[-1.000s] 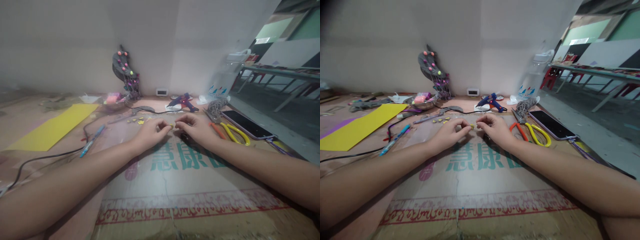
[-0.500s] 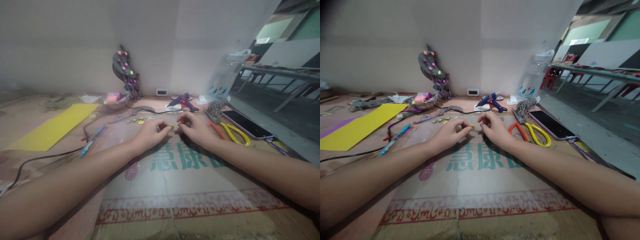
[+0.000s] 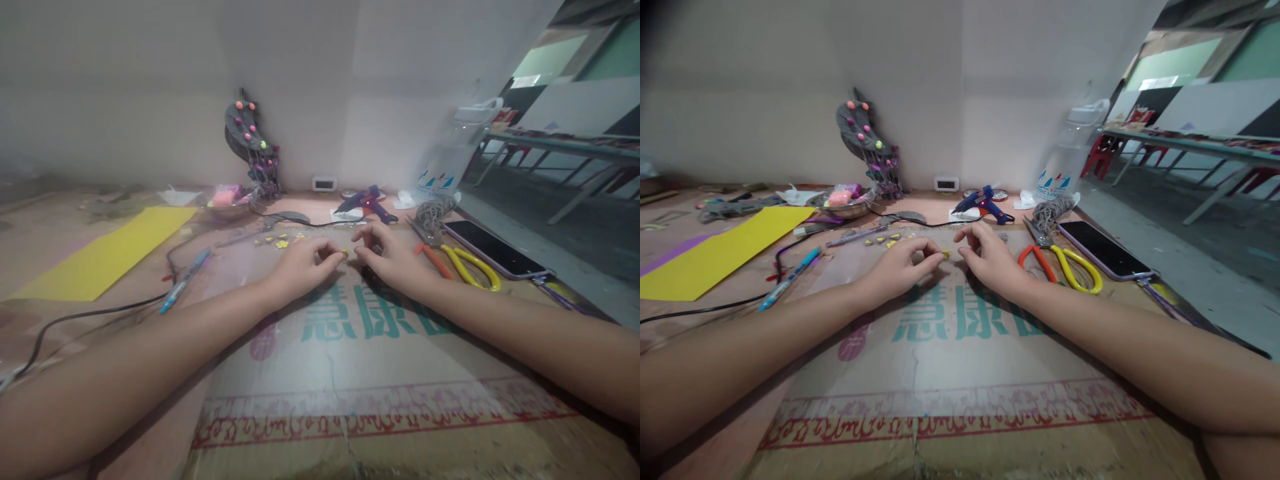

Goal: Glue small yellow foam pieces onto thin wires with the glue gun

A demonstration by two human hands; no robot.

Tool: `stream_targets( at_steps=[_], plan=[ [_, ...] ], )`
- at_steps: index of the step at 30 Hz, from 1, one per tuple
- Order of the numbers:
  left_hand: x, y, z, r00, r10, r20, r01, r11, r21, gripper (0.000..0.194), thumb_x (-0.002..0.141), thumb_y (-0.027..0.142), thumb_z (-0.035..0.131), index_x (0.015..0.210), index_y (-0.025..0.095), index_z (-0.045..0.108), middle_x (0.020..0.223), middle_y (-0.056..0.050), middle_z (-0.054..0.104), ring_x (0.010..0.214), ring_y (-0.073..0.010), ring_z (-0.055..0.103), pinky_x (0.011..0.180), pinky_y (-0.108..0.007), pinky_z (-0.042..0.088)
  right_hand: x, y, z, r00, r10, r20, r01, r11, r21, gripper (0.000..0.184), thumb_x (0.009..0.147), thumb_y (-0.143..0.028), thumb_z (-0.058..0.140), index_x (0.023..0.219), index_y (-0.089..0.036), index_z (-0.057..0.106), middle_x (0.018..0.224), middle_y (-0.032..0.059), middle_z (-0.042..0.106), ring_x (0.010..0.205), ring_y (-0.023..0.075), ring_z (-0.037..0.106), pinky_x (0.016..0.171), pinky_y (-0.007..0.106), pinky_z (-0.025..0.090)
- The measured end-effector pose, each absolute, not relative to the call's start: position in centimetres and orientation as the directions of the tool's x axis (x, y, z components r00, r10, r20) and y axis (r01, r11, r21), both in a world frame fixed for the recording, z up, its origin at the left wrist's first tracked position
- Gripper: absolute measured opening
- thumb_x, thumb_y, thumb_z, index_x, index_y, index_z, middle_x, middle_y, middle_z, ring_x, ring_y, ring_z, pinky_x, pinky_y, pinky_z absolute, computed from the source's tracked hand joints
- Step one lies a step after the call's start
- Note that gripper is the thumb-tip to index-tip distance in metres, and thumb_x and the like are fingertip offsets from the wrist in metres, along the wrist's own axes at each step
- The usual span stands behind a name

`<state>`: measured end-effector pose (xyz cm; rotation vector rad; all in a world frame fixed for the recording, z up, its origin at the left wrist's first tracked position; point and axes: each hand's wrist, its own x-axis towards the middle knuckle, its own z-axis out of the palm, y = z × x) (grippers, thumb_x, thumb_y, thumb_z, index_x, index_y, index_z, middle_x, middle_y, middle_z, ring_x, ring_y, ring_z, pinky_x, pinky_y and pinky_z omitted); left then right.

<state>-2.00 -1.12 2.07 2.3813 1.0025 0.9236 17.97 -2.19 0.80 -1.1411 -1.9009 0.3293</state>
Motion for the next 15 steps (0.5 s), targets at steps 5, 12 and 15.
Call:
stream_targets(
  at_steps=[5,12,15],
  plan=[
    [-1.99,-1.11,2.00,0.529,0.740,0.416,0.483,-0.666,0.569,0.020,0.088,0.030,0.053,0.077,0.017,0.064,0.079,-0.002,0.070,0.075,-0.0165,0.061,0.072,-0.029,0.044,17.95,-2.20,0.66,-0.206,0.844,0.494,0.553,0.517,-0.653,0.021,0.080,-0.011,0.048,0.098,-0.021,0.054,0.086,0.0016,0.054,0.079,0.0168,0.053,0.071,0.031,0.043],
    [-1.94,-1.09,1.98,0.532,0.741,0.411,0.496,-0.665,0.558,0.021,0.088,0.031,0.053,0.078,0.017,0.065,0.080,-0.002,0.070,0.077,-0.0171,0.061,0.072,-0.029,0.045,18.13,-2.06,0.58,-0.224,0.818,0.530,0.594,0.546,-0.591,0.027,0.072,-0.006,0.046,0.092,-0.021,0.056,0.080,0.0003,0.049,0.076,0.0169,0.050,0.069,0.030,0.041],
    [-1.93,-1.09,1.99,0.533,0.740,0.411,0.499,-0.667,0.553,0.022,0.088,0.032,0.053,0.078,0.017,0.065,0.080,-0.002,0.070,0.076,-0.0169,0.061,0.071,-0.029,0.044,18.27,-1.95,0.52,-0.254,0.797,0.548,0.616,0.570,-0.544,0.033,0.066,-0.001,0.042,0.089,-0.020,0.055,0.080,0.0003,0.048,0.075,0.0167,0.049,0.069,0.030,0.039]
  ],
)
